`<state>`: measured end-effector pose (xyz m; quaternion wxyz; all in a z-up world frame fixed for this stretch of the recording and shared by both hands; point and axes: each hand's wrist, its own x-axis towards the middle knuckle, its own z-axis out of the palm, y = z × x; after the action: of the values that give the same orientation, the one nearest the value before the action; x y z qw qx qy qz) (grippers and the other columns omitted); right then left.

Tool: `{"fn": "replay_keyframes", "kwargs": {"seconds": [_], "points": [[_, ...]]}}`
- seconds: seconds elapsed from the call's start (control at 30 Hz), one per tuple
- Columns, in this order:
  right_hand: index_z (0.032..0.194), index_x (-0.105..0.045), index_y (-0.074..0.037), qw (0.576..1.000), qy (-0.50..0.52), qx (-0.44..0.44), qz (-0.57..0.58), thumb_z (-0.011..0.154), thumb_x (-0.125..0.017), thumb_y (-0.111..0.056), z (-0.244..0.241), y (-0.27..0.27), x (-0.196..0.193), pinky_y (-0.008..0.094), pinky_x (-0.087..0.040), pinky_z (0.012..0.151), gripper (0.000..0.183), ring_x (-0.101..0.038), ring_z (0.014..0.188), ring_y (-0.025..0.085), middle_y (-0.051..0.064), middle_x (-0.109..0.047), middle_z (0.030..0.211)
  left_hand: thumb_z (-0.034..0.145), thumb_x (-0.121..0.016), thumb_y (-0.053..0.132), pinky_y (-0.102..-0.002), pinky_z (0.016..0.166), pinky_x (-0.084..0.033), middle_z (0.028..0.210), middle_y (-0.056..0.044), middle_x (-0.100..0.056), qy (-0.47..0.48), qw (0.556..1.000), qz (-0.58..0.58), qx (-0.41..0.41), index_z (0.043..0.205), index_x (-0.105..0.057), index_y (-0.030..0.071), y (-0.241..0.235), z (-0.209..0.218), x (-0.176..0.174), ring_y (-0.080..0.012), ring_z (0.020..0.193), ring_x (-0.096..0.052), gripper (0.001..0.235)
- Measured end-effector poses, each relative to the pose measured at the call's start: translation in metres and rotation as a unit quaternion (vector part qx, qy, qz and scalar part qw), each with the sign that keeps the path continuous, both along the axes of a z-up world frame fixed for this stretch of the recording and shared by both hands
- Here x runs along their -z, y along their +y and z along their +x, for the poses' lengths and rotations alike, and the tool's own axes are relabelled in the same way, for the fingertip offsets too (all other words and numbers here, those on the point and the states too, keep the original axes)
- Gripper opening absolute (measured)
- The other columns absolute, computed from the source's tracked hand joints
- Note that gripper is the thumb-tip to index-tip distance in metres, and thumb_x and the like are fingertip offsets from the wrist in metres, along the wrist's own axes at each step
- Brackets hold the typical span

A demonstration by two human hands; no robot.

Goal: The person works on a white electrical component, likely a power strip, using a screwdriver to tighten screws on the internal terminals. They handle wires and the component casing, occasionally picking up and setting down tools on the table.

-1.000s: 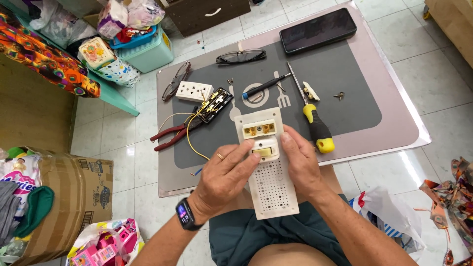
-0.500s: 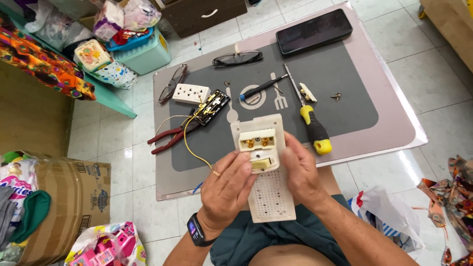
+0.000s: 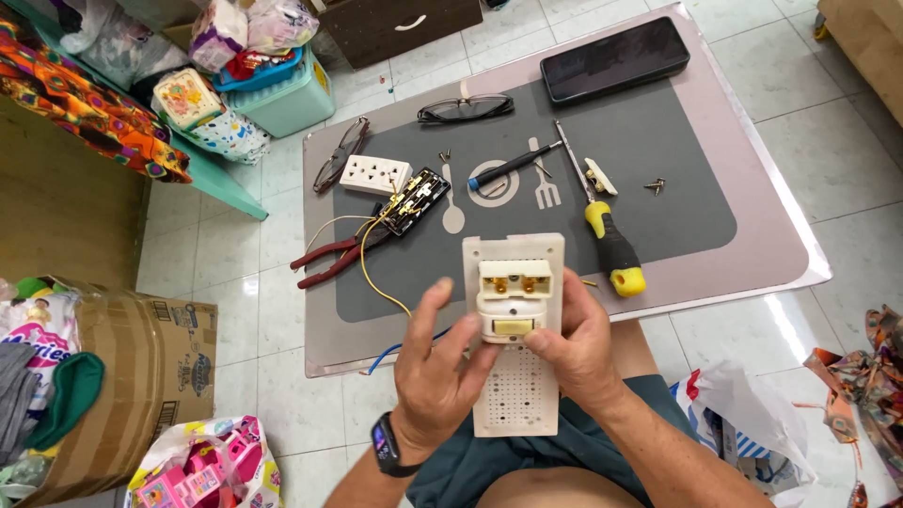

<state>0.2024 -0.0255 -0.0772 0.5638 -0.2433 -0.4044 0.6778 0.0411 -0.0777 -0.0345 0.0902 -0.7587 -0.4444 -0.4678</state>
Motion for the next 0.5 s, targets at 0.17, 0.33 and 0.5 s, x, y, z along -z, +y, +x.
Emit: {"fn": "replay_keyframes", "kwargs": {"seconds": [0.17,0.33,0.5], "points": [[0.132,-0.048,-0.002,1.0,0.01,-0.009,0.022,0.072,-0.082,-0.04,0.007,0.003,0.005,0.034,-0.056,0.086,0.079,-0.067,0.105,0.022,0.014,-0.066,0.12,0.094,-0.067,0.02,-0.042,0.093,-0.063,0.13,-0.031,-0.055,-0.078,0.995,-0.053,-0.012,0.125,-0.056,0.004,-0.005,0.01,-0.002,-0.04,0.114,-0.068,0.036],[0.134,-0.046,0.0,0.999,0.009,-0.032,-0.003,0.072,-0.08,-0.042,0.005,0.0,0.004,0.036,-0.057,0.084,0.082,-0.067,0.104,0.025,0.016,-0.066,0.122,0.09,-0.07,0.02,-0.037,0.096,-0.061,0.128,-0.028,-0.059,-0.213,0.97,-0.114,0.028,0.124,-0.057,0.005,-0.006,0.011,0.006,-0.033,0.112,-0.068,0.04],[0.131,-0.05,-0.001,0.999,-0.038,-0.026,-0.018,0.071,-0.078,-0.045,0.007,-0.002,0.019,0.035,-0.056,0.086,0.079,-0.067,0.103,0.021,0.012,-0.067,0.119,0.09,-0.072,0.021,-0.035,0.095,-0.06,0.134,-0.028,-0.056,-0.106,0.98,-0.169,0.021,0.127,-0.057,0.01,-0.009,-0.005,0.001,-0.0343,0.118,-0.066,0.042]]}}
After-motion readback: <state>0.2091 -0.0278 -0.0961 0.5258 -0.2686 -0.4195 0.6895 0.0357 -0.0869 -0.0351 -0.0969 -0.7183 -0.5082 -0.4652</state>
